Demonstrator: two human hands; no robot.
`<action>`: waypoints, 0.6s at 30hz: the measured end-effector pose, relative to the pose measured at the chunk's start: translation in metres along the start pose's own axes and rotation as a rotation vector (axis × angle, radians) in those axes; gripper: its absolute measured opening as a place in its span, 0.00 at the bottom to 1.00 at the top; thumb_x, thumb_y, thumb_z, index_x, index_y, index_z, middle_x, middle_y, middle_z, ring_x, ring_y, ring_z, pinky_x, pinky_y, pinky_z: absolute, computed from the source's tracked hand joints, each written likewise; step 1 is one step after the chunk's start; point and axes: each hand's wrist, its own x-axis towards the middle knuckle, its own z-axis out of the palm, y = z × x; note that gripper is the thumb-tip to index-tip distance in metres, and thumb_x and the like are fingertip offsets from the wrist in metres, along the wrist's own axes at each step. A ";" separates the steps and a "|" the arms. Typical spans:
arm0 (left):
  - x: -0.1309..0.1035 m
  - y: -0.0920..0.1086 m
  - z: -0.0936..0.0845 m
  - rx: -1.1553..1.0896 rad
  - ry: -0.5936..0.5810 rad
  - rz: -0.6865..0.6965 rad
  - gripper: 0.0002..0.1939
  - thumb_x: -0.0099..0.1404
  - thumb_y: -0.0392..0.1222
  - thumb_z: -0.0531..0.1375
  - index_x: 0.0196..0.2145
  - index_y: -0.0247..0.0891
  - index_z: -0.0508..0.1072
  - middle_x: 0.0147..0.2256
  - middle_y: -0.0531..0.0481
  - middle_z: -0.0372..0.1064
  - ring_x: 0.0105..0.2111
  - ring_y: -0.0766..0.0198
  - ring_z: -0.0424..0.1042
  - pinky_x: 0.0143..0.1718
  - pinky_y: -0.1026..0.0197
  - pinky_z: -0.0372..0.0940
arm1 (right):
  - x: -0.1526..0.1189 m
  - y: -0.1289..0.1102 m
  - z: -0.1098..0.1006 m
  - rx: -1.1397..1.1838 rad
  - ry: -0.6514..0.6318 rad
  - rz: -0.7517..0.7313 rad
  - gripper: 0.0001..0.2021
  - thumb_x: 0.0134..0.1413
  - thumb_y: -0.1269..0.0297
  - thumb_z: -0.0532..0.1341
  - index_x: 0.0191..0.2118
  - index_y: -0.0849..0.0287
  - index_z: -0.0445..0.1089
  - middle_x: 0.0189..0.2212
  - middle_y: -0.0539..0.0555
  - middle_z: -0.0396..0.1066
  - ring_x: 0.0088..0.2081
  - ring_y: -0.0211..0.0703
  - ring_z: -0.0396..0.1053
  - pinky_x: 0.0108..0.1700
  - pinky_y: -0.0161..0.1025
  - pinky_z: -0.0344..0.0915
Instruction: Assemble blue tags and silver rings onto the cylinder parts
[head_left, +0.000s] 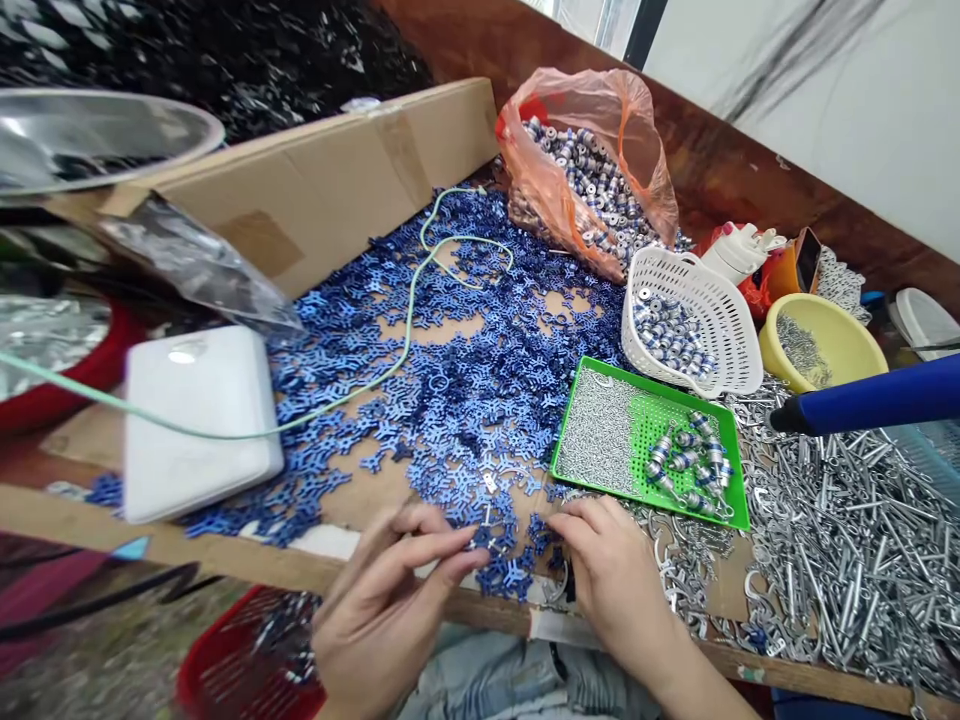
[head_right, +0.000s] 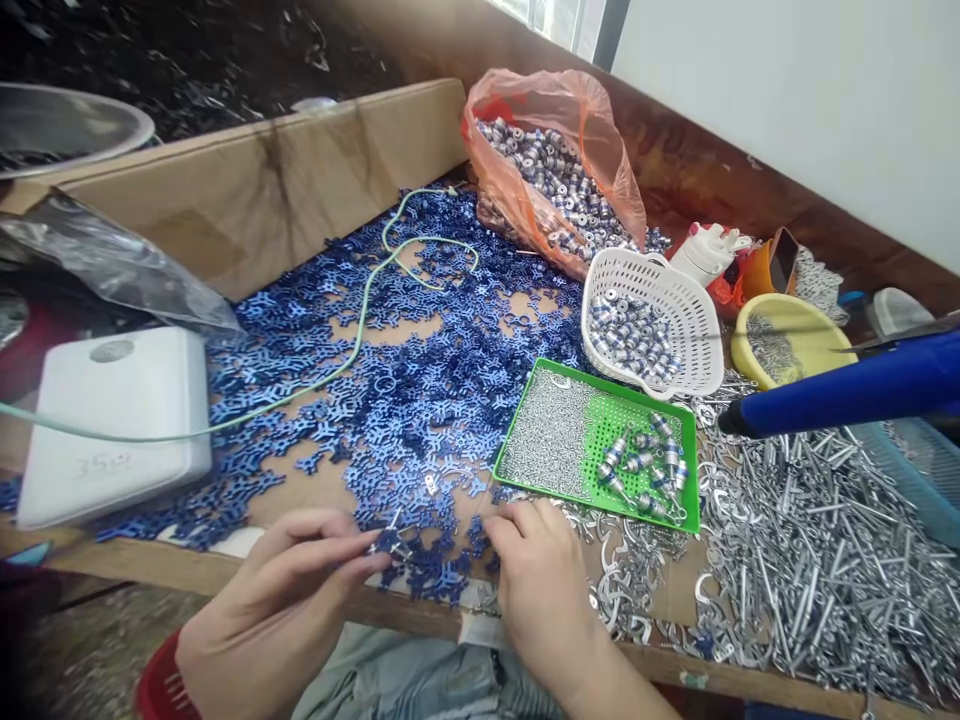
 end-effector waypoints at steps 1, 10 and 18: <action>-0.001 0.000 -0.001 0.009 0.001 -0.007 0.09 0.56 0.28 0.62 0.34 0.39 0.74 0.30 0.53 0.63 0.28 0.71 0.65 0.27 0.69 0.64 | 0.001 -0.001 0.000 -0.033 0.025 0.000 0.16 0.55 0.78 0.50 0.42 0.57 0.71 0.33 0.55 0.72 0.34 0.43 0.65 0.34 0.38 0.62; -0.003 0.000 -0.002 -0.043 -0.010 -0.029 0.10 0.55 0.29 0.63 0.34 0.41 0.75 0.29 0.54 0.64 0.27 0.70 0.66 0.23 0.69 0.64 | 0.031 -0.006 0.003 -0.385 -0.193 0.134 0.07 0.55 0.71 0.57 0.34 0.56 0.72 0.22 0.54 0.74 0.23 0.43 0.69 0.23 0.36 0.51; -0.003 0.003 0.002 -0.057 -0.065 0.045 0.09 0.55 0.29 0.64 0.34 0.38 0.74 0.27 0.54 0.63 0.27 0.69 0.65 0.24 0.67 0.64 | 0.012 -0.005 -0.027 0.418 0.030 0.260 0.04 0.52 0.62 0.61 0.30 0.55 0.71 0.28 0.51 0.70 0.33 0.42 0.66 0.35 0.39 0.59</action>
